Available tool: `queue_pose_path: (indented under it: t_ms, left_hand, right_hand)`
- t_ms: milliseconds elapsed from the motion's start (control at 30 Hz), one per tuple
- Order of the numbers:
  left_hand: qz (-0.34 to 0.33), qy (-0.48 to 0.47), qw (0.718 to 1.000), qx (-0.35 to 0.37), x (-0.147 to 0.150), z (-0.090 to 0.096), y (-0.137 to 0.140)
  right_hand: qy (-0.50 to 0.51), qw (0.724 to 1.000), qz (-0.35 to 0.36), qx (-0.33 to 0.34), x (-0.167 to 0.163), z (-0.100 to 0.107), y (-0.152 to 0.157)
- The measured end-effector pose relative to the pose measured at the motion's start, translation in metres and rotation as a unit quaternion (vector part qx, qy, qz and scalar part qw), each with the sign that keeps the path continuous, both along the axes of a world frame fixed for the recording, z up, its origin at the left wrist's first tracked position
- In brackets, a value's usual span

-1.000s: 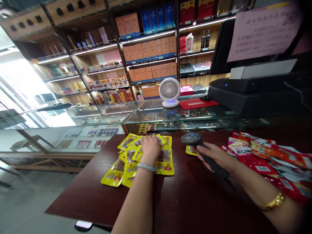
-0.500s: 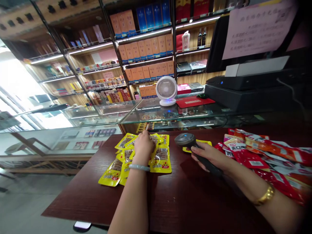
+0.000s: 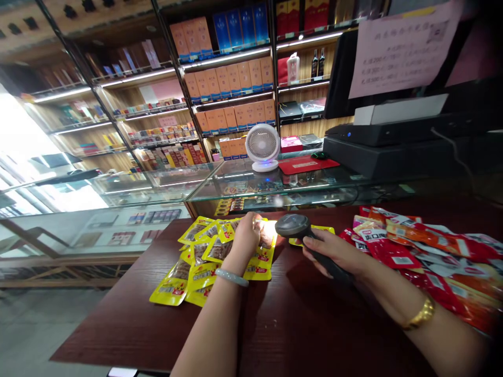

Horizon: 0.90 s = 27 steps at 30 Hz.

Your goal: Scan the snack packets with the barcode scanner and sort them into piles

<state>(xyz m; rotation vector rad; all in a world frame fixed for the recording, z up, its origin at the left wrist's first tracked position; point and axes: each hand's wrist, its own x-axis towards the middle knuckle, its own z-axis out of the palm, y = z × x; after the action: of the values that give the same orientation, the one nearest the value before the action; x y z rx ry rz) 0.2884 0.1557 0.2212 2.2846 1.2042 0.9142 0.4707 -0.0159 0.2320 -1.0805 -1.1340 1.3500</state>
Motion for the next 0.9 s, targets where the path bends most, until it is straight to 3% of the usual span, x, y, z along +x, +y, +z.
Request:
queue_pose_path:
  t_ms: [167, 267, 333, 400, 533, 633, 700, 767, 900]
  left_hand:
    - [0.018, -0.085, 0.992, -0.089, 0.017, -0.010, -0.009]
    - [-0.050, -0.143, 0.980, -0.128, 0.036, -0.023, -0.022]
    - [-0.106, -0.129, 0.979, -0.113, 0.041, -0.028, -0.026]
    - [-0.116, -0.080, 0.988, -0.063, 0.036, -0.026, -0.024]
    - [0.014, 0.097, 0.994, 0.047, 0.006, -0.011, -0.005]
    - [0.148, 0.209, 0.965, 0.047, -0.017, -0.004, 0.011]
    - [0.202, 0.258, 0.944, 0.034, -0.027, -0.004, 0.019]
    - [0.217, 0.293, 0.931, 0.025, -0.032, -0.006, 0.025]
    - [0.172, 0.324, 0.929, 0.039, -0.036, -0.008, 0.028]
  right_hand:
    - [0.002, 1.000, -0.008, -0.001, 0.001, -0.005, 0.002]
    - [0.007, 1.000, -0.010, -0.003, 0.001, -0.007, 0.003]
    - [0.006, 1.000, -0.014, -0.003, 0.001, -0.008, 0.004]
    - [0.001, 1.000, -0.016, -0.009, 0.002, -0.008, 0.004]
    - [-0.011, 0.999, -0.019, -0.026, 0.002, -0.009, 0.005]
    - [-0.012, 0.999, -0.024, -0.033, 0.002, -0.011, 0.006]
    - [-0.012, 0.999, -0.026, -0.038, 0.002, -0.011, 0.006]
    - [-0.014, 0.999, -0.030, -0.044, 0.002, -0.010, 0.006]
    - [-0.014, 0.998, -0.036, -0.046, 0.002, -0.008, 0.006]
